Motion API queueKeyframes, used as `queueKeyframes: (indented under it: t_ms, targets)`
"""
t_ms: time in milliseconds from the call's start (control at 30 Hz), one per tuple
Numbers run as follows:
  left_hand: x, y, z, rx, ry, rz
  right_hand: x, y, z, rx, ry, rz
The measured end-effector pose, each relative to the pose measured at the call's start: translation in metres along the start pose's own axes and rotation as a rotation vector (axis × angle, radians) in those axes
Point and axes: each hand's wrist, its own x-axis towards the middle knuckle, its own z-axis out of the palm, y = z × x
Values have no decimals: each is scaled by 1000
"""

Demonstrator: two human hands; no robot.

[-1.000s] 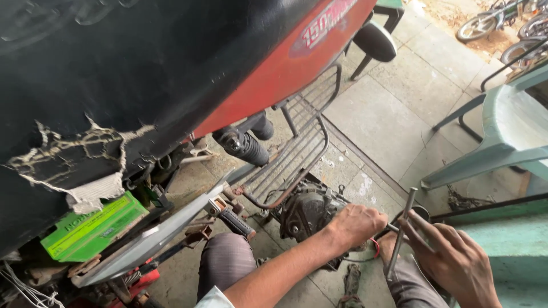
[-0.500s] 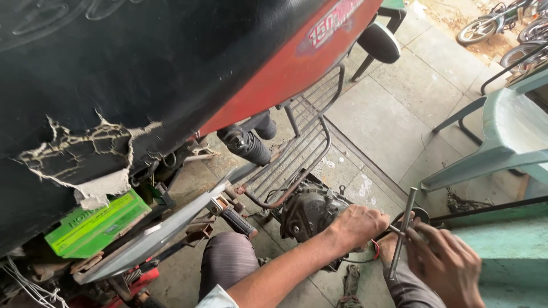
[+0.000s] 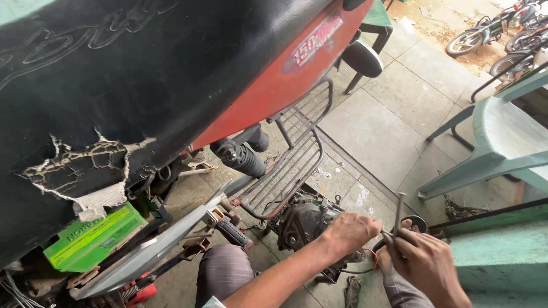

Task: Using a T-handle socket wrench to loosen and remove bolts from a motorcycle engine.

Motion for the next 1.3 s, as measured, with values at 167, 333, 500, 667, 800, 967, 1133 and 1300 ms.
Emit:
queueKeyframes:
  t_ms: [167,333,500,667,800,967,1133,1300]
  targets:
    - [1,-3,1,-34,-47,-26,-6,11,-3,-22,37,-12]
    - [-1,-2,1,-48,-7,-34,5,3,-42,-49,176,-249]
    - [-4,1,-12,49,14,10,11,23,-24,-97,15,-261]
    - [3,-6,6,-36,33,-31,5,21,2,-109,-208,-44]
    - [-2,-7,5,-92,228,-38,12,2,-28,-79,112,-183]
    - [-2,-6,11,-105,227,-31,30,3,-62,-152,138,-383]
    - [3,-18,8,-180,386,30,26,17,-38,-120,-22,-264]
    - [13,-31,13,13,266,6,32,11,-32,-89,-155,-100]
